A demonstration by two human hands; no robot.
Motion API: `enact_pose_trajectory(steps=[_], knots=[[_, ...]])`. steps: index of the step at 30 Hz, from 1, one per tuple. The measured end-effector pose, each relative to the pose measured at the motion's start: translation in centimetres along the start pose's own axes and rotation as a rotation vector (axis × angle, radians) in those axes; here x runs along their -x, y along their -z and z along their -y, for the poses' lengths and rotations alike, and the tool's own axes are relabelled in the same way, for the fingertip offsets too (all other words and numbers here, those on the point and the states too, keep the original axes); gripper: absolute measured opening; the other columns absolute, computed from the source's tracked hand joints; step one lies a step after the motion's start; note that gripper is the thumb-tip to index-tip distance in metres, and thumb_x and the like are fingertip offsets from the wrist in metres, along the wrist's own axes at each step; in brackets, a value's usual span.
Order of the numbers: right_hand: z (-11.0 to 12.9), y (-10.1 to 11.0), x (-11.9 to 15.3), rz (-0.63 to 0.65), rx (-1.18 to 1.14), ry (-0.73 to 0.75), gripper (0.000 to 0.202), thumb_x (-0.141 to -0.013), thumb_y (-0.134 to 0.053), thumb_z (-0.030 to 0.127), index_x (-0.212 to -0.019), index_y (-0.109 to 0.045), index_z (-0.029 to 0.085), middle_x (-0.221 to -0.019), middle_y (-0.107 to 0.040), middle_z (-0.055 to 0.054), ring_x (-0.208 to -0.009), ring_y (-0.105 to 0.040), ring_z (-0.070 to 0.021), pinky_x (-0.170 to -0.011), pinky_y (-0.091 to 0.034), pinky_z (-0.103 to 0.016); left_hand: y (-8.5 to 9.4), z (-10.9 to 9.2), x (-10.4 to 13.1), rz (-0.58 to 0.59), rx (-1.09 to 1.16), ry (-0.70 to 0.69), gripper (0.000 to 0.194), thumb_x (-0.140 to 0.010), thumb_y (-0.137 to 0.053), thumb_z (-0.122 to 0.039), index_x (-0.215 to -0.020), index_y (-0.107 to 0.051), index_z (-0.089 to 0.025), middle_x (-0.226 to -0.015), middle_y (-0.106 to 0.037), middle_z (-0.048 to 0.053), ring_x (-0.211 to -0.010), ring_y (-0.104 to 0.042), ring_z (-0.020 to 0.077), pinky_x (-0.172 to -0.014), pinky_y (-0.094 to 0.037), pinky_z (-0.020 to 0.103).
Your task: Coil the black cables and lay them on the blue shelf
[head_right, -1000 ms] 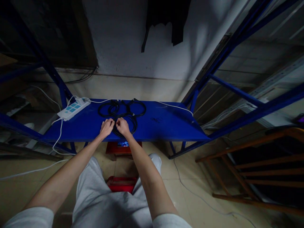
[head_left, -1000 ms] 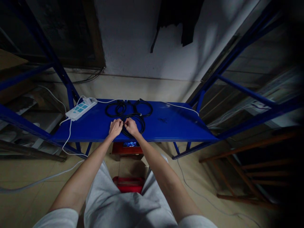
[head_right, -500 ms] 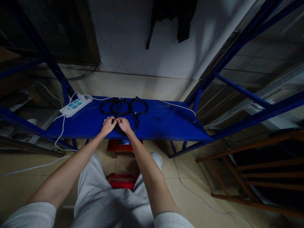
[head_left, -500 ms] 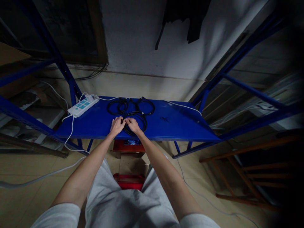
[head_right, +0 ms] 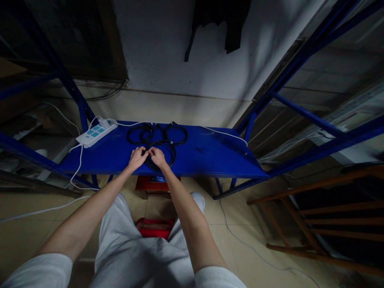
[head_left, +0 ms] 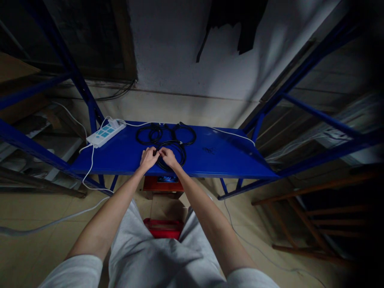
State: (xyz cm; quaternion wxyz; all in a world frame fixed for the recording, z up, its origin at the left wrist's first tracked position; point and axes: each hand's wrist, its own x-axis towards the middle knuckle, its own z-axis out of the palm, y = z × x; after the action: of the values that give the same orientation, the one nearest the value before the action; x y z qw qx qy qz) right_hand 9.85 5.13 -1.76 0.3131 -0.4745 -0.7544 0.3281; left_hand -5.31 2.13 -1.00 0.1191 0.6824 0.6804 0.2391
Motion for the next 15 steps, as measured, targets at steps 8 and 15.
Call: enact_pose_trajectory(steps=[8, 15], knots=[[-0.53, -0.2, -0.2, -0.017, -0.073, -0.038, 0.013, -0.088, -0.053, 0.023, -0.086, -0.066, 0.02, -0.08, -0.067, 0.0, -0.075, -0.057, -0.0163, -0.071, -0.04, -0.025, 0.24, -0.14, 0.06, 0.009, -0.005, -0.016, 0.023, -0.102, -0.044, -0.036, -0.101, -0.063, -0.023, -0.11, -0.071, 0.008, -0.113, -0.061, 0.0267, -0.103, -0.043, 0.042], [-0.29, -0.07, -0.02, -0.012, -0.078, -0.031, 0.016, -0.088, -0.055, 0.029, -0.084, -0.067, 0.02, -0.077, -0.066, 0.001, -0.073, -0.055, -0.0156, -0.068, -0.037, -0.025, 0.35, -0.18, 0.08, 0.011, -0.01, -0.022, 0.024, -0.102, -0.042, -0.034, -0.103, -0.063, -0.022, -0.109, -0.071, 0.01, -0.112, -0.061, 0.0274, -0.102, -0.043, 0.042]])
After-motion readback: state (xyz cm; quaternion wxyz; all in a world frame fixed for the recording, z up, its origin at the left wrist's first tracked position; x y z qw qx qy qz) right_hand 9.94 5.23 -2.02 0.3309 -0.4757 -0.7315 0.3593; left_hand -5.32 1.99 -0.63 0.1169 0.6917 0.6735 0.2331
